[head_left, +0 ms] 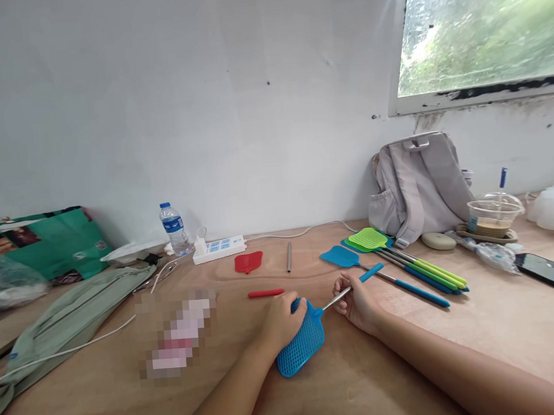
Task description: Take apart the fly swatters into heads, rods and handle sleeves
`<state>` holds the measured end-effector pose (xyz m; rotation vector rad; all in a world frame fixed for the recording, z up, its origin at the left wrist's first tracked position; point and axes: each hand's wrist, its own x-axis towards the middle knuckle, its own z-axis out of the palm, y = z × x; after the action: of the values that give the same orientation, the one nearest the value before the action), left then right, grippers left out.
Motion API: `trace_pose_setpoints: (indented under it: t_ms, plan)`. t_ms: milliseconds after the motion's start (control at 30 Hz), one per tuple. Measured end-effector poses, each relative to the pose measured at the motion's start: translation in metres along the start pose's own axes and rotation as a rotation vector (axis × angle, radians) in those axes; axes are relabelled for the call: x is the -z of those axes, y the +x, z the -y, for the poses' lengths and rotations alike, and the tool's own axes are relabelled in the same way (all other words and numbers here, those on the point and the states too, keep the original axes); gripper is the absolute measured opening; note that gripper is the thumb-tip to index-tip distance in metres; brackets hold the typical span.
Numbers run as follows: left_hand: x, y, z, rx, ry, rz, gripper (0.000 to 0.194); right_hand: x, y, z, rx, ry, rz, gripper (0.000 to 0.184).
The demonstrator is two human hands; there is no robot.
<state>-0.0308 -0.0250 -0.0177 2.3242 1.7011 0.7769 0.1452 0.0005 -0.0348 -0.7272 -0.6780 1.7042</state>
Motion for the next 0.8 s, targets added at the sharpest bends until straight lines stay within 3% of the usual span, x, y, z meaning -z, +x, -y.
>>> trace_pose_setpoints:
  t_ms: [167, 333, 500, 800]
  plan:
    - [0.003, 0.0, -0.005, 0.016, -0.039, -0.009, 0.029, -0.001, -0.002, 0.001, 0.052, -0.075, 0.012, 0.043]
    - [0.005, 0.005, 0.002, 0.074, -0.089, -0.046, 0.03, 0.0, -0.001, 0.0, 0.108, -0.217, -0.072, 0.05]
    - [0.009, 0.007, 0.008, 0.075, -0.108, -0.061, 0.027, 0.001, 0.0, -0.004, 0.085, -0.299, -0.097, 0.047]
    - [0.012, 0.006, 0.003, 0.036, -0.097, -0.077, 0.025, -0.003, -0.002, -0.005, 0.058, -0.231, -0.039, 0.039]
